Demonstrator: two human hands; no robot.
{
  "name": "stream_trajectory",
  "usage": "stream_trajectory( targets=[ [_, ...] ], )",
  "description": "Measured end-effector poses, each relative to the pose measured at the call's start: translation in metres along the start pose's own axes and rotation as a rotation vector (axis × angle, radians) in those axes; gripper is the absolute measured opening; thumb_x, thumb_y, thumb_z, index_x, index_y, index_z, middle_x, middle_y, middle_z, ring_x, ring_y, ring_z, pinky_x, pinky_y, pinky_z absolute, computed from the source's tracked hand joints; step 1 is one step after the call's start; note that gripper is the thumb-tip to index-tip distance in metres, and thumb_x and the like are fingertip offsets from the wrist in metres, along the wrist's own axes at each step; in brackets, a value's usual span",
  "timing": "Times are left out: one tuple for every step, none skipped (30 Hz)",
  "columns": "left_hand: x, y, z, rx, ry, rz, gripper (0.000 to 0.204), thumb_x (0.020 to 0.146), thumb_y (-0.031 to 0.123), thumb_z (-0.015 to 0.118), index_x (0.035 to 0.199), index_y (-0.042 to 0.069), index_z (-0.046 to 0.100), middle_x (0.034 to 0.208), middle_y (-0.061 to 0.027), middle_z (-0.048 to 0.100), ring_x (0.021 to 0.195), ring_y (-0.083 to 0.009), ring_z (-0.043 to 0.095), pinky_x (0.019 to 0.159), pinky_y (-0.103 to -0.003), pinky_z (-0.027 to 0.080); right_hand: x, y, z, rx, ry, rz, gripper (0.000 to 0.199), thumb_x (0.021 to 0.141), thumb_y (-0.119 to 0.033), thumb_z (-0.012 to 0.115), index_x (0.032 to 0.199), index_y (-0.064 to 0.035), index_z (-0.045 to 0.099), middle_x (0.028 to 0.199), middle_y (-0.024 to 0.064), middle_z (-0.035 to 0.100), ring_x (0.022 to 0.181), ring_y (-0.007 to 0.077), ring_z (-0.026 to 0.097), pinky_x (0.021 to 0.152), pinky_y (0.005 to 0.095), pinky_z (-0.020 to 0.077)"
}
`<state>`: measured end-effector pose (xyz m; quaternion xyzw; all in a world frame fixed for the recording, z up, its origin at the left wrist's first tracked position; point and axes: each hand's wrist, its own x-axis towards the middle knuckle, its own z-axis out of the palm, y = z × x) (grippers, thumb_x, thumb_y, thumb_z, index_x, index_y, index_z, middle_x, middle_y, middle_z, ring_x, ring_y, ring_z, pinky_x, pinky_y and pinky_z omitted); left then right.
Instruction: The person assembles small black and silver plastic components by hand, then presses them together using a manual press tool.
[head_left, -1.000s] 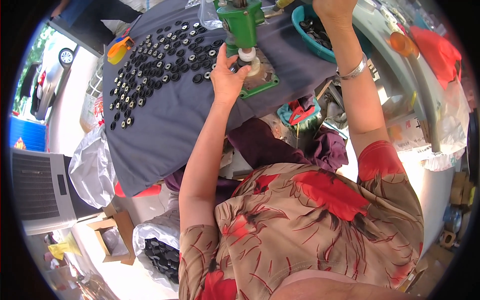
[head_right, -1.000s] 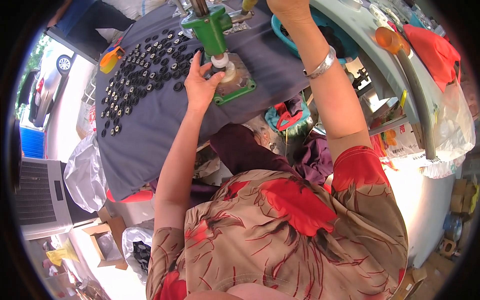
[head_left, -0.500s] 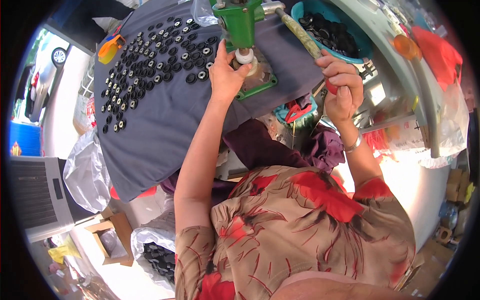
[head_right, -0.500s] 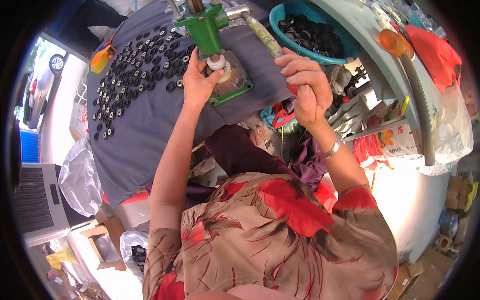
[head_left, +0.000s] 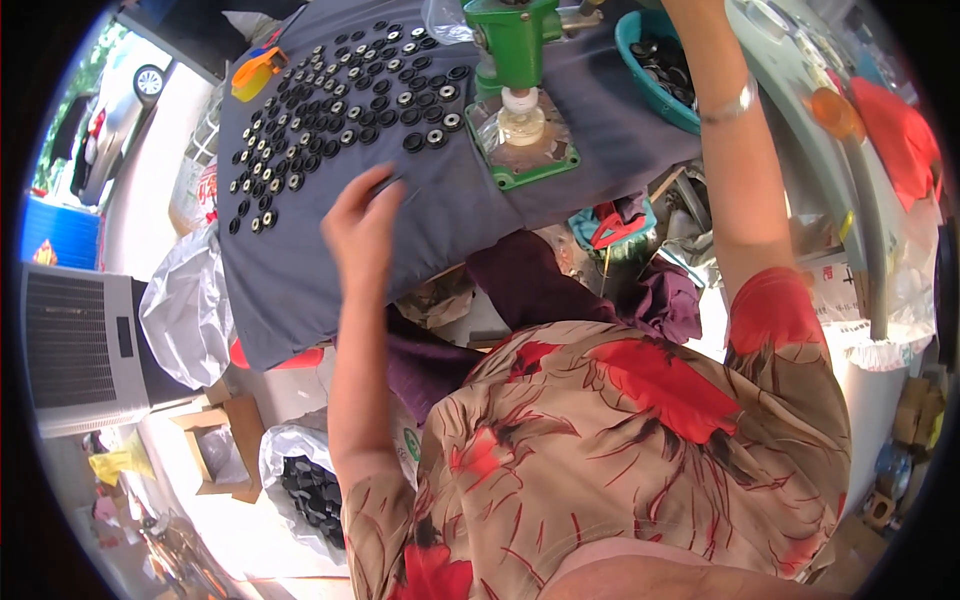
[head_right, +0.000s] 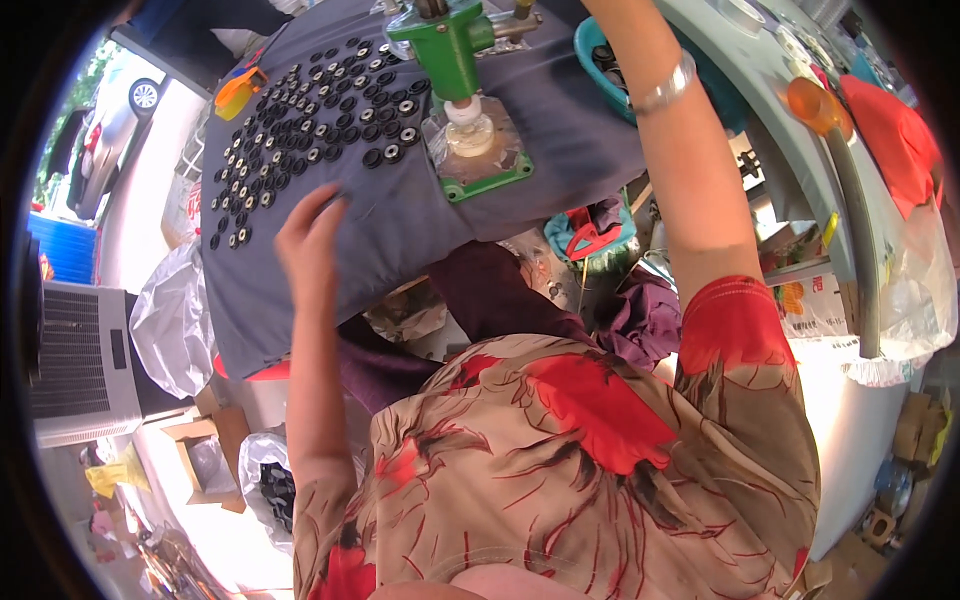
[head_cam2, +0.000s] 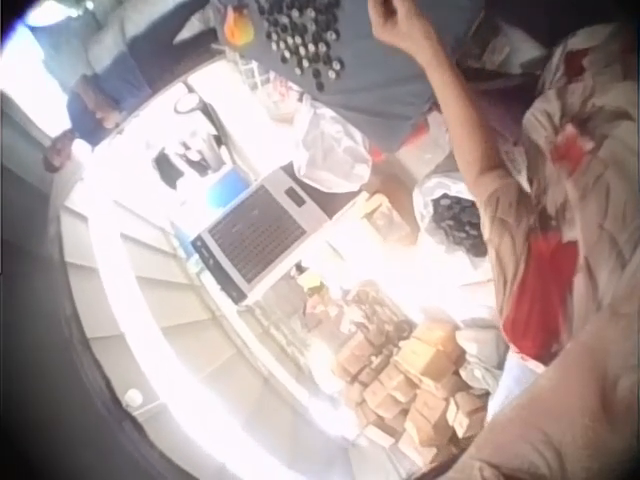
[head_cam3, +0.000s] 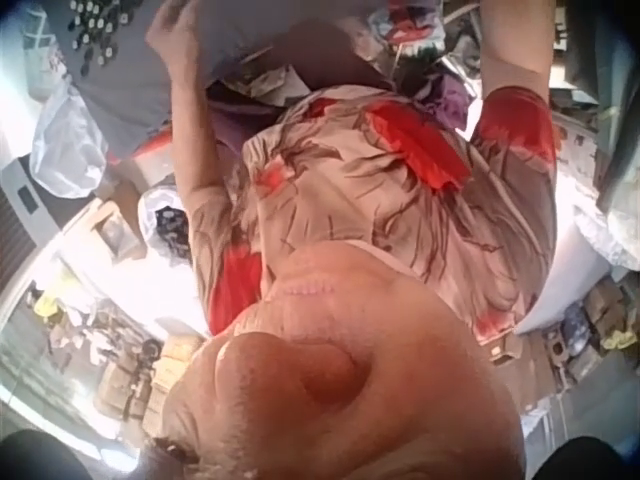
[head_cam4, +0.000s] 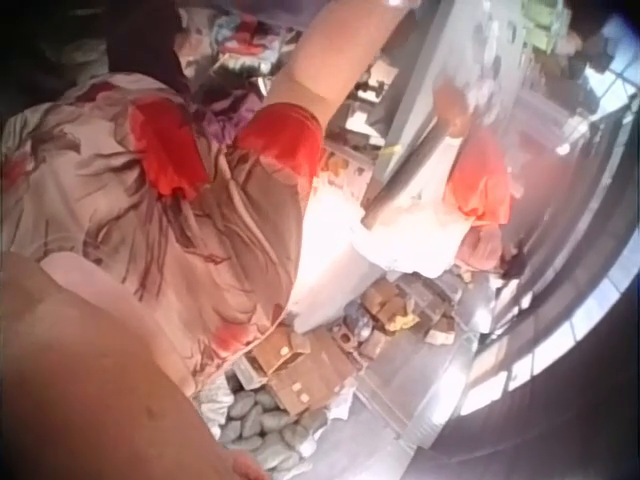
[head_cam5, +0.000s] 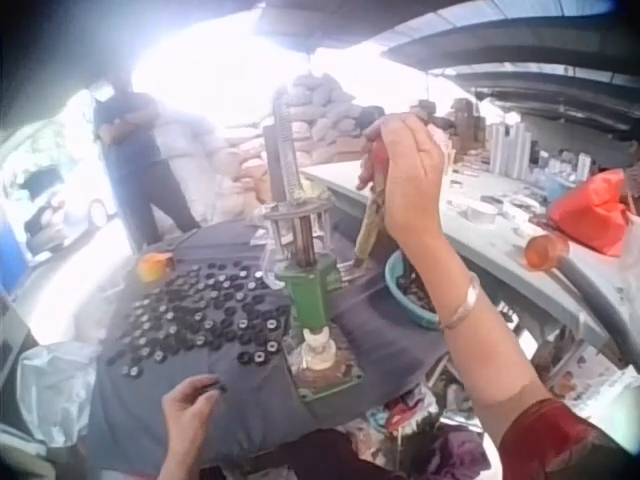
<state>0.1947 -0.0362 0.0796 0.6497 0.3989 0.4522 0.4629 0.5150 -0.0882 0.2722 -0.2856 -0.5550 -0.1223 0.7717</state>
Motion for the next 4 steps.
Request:
stream_trajectory(
  targets=[
    [-0.014, -0.001, -0.038, -0.031, 0.073, -0.029, 0.027, 0.081, 0.005, 0.068, 0.106, -0.002, 0.070, 0.094, -0.0051, 0.069, 0.084, -0.0105, 0.061, 0.077, -0.022, 0.047, 0.007, 0.011, 0.005, 0.011, 0.036, 0.081, 0.025, 0.098, -0.021, 0.048, 0.084, -0.0020, 0.057, 0.067, 0.0048, 0.055, 0.051, 0.0112, 0.050, 0.046, 0.0244, 0.0429],
    [-0.033, -0.002, -0.079, 0.010, 0.165, -0.049, 0.026, 0.082, 0.006, 0.065, 0.106, -0.004, 0.069, 0.096, -0.0073, 0.068, 0.085, -0.0140, 0.062, 0.078, -0.024, 0.049, 0.011, 0.018, 0.011, 0.026, 0.072, 0.167, 0.025, 0.098, -0.023, 0.049, 0.084, -0.0029, 0.058, 0.066, 0.0037, 0.054, 0.050, 0.0101, 0.049, 0.043, 0.0240, 0.0412],
    [-0.055, -0.010, -0.125, 0.021, 0.249, -0.044, 0.027, 0.082, 0.006, 0.062, 0.106, -0.005, 0.069, 0.098, -0.0093, 0.068, 0.084, -0.0161, 0.063, 0.078, -0.025, 0.050, 0.011, 0.018, 0.016, 0.046, 0.073, 0.181, 0.025, 0.098, -0.023, 0.049, 0.084, -0.0029, 0.058, 0.066, 0.0037, 0.054, 0.050, 0.0101, 0.049, 0.043, 0.0240, 0.0412],
    [-0.081, -0.011, -0.166, 0.059, 0.362, -0.066, 0.027, 0.082, 0.005, 0.061, 0.106, -0.006, 0.068, 0.096, -0.0103, 0.068, 0.086, -0.0176, 0.064, 0.079, -0.027, 0.051, 0.010, 0.017, 0.018, 0.063, 0.101, 0.191, 0.025, 0.097, -0.024, 0.050, 0.085, -0.0037, 0.058, 0.066, 0.0027, 0.054, 0.049, 0.0091, 0.048, 0.042, 0.0233, 0.0397]
  ],
)
